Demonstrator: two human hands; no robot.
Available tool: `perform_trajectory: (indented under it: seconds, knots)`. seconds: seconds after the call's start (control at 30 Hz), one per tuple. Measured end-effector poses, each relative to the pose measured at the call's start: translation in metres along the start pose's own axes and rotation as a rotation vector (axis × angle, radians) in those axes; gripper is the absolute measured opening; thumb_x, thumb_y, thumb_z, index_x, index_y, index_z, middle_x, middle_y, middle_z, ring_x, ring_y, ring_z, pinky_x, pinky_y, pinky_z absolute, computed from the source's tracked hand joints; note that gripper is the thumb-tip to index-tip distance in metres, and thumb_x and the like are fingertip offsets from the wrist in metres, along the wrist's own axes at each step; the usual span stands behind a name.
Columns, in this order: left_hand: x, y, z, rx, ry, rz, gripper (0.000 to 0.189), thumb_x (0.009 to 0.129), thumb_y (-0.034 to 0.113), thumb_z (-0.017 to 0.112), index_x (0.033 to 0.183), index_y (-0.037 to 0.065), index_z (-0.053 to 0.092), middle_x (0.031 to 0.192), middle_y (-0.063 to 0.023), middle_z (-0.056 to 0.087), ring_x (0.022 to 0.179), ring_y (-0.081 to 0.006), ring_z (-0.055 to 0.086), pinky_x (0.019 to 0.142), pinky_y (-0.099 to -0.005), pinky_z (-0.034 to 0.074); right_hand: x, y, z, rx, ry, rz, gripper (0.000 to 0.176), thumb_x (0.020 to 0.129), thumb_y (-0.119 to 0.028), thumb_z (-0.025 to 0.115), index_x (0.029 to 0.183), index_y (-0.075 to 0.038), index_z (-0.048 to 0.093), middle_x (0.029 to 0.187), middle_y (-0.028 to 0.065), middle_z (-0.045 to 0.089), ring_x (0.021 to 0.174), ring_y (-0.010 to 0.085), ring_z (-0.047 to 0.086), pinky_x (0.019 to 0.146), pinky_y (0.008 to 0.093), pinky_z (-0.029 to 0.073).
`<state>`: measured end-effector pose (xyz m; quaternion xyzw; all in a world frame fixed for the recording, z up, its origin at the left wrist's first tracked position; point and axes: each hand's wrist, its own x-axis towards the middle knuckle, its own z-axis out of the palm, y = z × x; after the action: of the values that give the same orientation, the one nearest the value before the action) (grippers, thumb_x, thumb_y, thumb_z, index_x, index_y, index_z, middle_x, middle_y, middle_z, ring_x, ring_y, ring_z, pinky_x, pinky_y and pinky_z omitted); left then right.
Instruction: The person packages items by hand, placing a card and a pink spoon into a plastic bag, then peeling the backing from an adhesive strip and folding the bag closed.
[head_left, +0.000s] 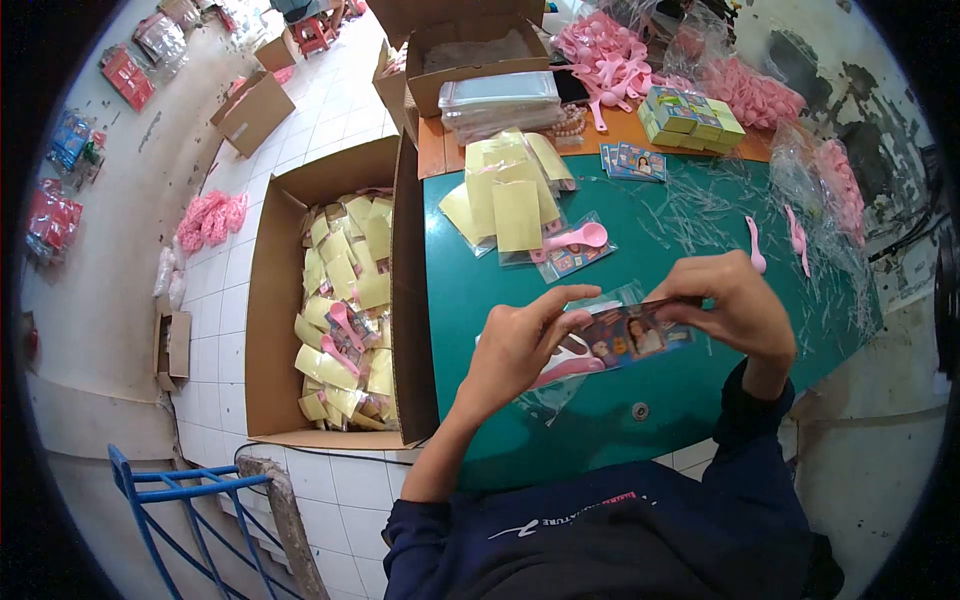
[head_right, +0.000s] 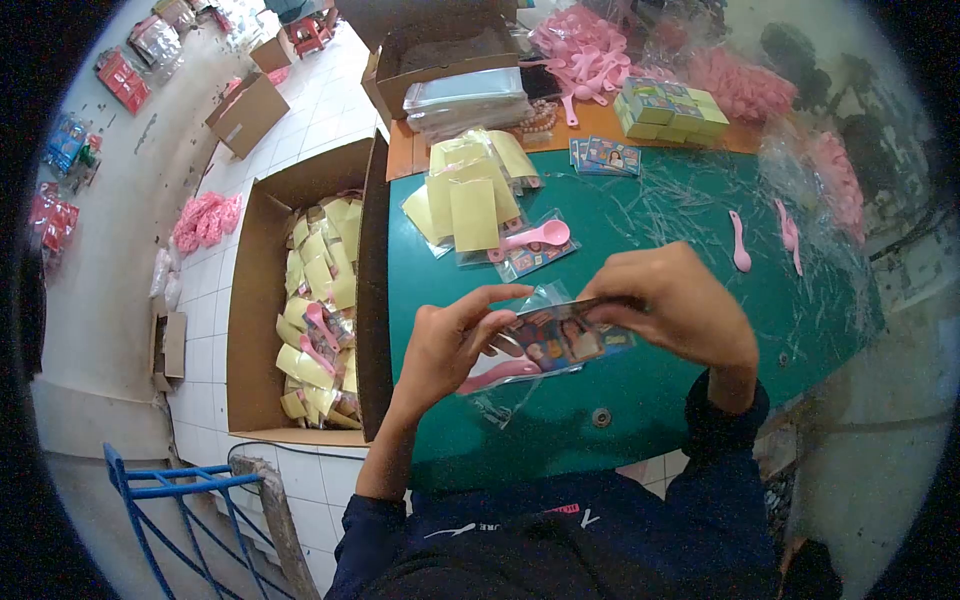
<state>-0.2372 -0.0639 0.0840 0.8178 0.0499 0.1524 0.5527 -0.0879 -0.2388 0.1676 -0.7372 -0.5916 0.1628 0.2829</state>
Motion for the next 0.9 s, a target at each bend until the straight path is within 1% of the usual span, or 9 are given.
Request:
perform_trajectory:
  seconds: [0.07,0.27,0.37,0.47,0.57,0.67,0.77,0.83,0.9]
  knots:
    - [-0.001,0.0,0.003,-0.079,0.006,-0.022,0.021,0.088,0.013,0.057,0.108,0.008,0.062,0.07,-0.0109,0.066,0.062,-0.0125,0.066,0.052,-0.0243,0.051,-0.001,-0.001,-0.004,0.011,0.001,-0.007,0.014,0.072,-0.008,0.068,0.085,-0.004,0.065,0.075,0.0113,0.061,0.067,0.0275,0.061,0.059,0.0337,0.047]
    - [0.0,0.009,0.009,-0.017,0.021,0.049,0.016,0.088,0.014,0.058,0.101,0.008,0.065,0.071,-0.0103,0.066,0.059,-0.0122,0.066,0.05,-0.0256,0.049,-0.002,-0.006,0.008,-0.019,0.019,0.022,0.015,0.072,-0.007,0.069,0.085,-0.002,0.064,0.074,0.012,0.061,0.065,0.0263,0.06,0.057,0.0325,0.046]
    - [0.0,0.013,0.006,0.04,-0.002,-0.013,0.016,0.088,0.015,0.058,0.099,0.008,0.065,0.07,-0.0101,0.066,0.057,-0.0152,0.066,0.049,-0.0269,0.048,-0.007,-0.013,0.014,-0.028,0.092,0.075,0.015,0.072,-0.006,0.069,0.085,-0.001,0.064,0.074,0.0125,0.061,0.063,0.0254,0.06,0.056,0.0316,0.046]
    - [0.003,-0.001,0.015,0.144,0.048,0.15,0.015,0.088,0.021,0.056,0.095,0.009,0.062,0.064,-0.0094,0.063,0.057,-0.0239,0.064,0.046,-0.0323,0.046,-0.009,-0.011,0.02,0.037,0.111,0.127,0.015,0.072,-0.006,0.069,0.084,0.0,0.063,0.072,0.0129,0.061,0.059,0.0218,0.06,0.054,0.0298,0.046]
    - [0.003,-0.01,0.021,0.171,0.126,0.16,0.014,0.088,0.024,0.056,0.091,0.011,0.061,0.063,-0.0105,0.062,0.055,-0.0276,0.061,0.047,-0.0352,0.045,-0.008,-0.004,0.026,0.103,0.14,0.241,0.014,0.072,-0.005,0.069,0.083,0.001,0.063,0.069,0.0126,0.06,0.056,0.0174,0.059,0.052,0.0279,0.045]
    - [0.006,-0.02,0.027,0.405,0.214,0.174,0.013,0.087,0.024,0.057,0.089,0.011,0.059,0.061,-0.0109,0.06,0.054,-0.029,0.059,0.047,-0.0366,0.045,-0.004,0.004,0.034,0.082,0.153,0.28,0.014,0.072,-0.007,0.069,0.082,0.002,0.063,0.065,0.0117,0.06,0.055,0.0141,0.057,0.052,0.0269,0.044]
    - [0.014,-0.037,0.033,0.276,0.163,0.158,0.013,0.086,0.025,0.057,0.087,0.011,0.059,0.06,-0.0117,0.059,0.054,-0.0315,0.058,0.047,-0.0394,0.044,-0.004,0.017,0.045,0.167,0.073,0.316,0.014,0.073,-0.009,0.069,0.081,0.002,0.063,0.062,0.0105,0.059,0.055,0.0121,0.057,0.051,0.0267,0.044]
    - [0.021,-0.048,0.035,0.312,0.089,0.158,0.014,0.086,0.026,0.058,0.087,0.012,0.06,0.06,-0.0124,0.059,0.055,-0.0325,0.058,0.048,-0.041,0.044,0.001,0.036,0.051,0.272,-0.007,0.374,0.015,0.074,-0.01,0.068,0.08,0.002,0.063,0.06,0.0101,0.059,0.055,0.011,0.057,0.051,0.0271,0.044]
    - [0.026,-0.06,0.034,0.362,0.027,0.139,0.015,0.086,0.026,0.058,0.088,0.011,0.061,0.061,-0.0141,0.058,0.056,-0.0333,0.058,0.049,-0.0411,0.044,0.006,0.052,0.06,0.279,-0.025,0.346,0.016,0.074,-0.011,0.068,0.079,0.002,0.062,0.059,0.0095,0.059,0.055,0.0105,0.056,0.05,0.0272,0.044]
